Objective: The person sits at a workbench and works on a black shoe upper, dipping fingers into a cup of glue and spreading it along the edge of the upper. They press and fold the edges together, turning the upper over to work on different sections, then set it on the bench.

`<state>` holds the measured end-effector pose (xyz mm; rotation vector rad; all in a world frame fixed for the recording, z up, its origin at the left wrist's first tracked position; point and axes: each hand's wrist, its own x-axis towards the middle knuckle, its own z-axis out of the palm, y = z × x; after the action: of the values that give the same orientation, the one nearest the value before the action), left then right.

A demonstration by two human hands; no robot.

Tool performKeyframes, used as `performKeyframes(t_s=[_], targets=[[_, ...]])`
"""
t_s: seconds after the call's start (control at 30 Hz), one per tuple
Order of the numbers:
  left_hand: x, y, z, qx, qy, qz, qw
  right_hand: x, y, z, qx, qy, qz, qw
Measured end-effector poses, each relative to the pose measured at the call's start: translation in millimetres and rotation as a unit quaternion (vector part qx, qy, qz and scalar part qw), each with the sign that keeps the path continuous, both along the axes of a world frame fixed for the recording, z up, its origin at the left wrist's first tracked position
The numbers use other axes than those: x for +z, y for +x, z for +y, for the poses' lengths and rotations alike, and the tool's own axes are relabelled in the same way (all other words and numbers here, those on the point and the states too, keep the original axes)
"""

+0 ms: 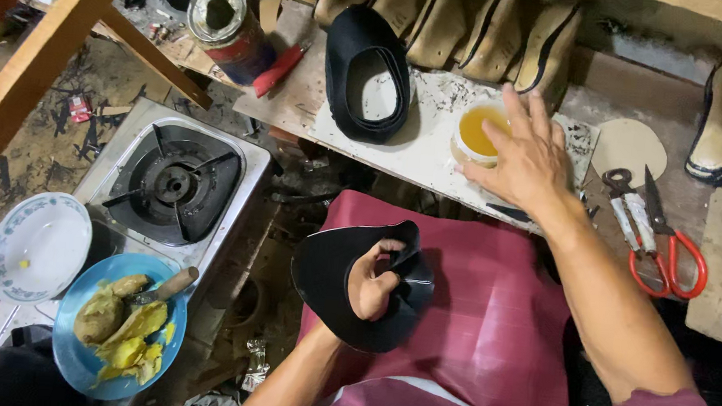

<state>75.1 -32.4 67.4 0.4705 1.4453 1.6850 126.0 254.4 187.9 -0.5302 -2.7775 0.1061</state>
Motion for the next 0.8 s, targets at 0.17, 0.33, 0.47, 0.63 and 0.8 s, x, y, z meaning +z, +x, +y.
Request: performKeyframes(t_s=[0.17, 0.33, 0.47, 0.63, 0.8], targets=[[-5.5, -17.5, -6.9, -0.028, 0.035, 0.010, 0.999, 5.1, 7.1, 5.1, -0.025, -0.046, -0.034, 0.998], [-20.7, -29.7, 4.7, -0.087, 0.024, 0.050, 0.995, 2.6, 7.8, 7.9, 0.021, -0.060, -0.026, 0.998], [-25.2, -37.1, 13.3, -0.108, 0.037, -0.042, 0.993, 2.7, 9.2, 12.8, 0.046, -0.047, 0.019, 0.998], [-20.0, -49.9, 9.9, -0.134, 0.047, -0.129, 0.981, 2.9, 25.0, 10.8, 0.050, -0.092, 0.019, 0.994], [-9.4, -53.3, 14.1, -0.136, 0.043, -0.232, 0.962, 16.7, 52.3, -35.4, 0.183, -0.212, 0.068, 0.958]])
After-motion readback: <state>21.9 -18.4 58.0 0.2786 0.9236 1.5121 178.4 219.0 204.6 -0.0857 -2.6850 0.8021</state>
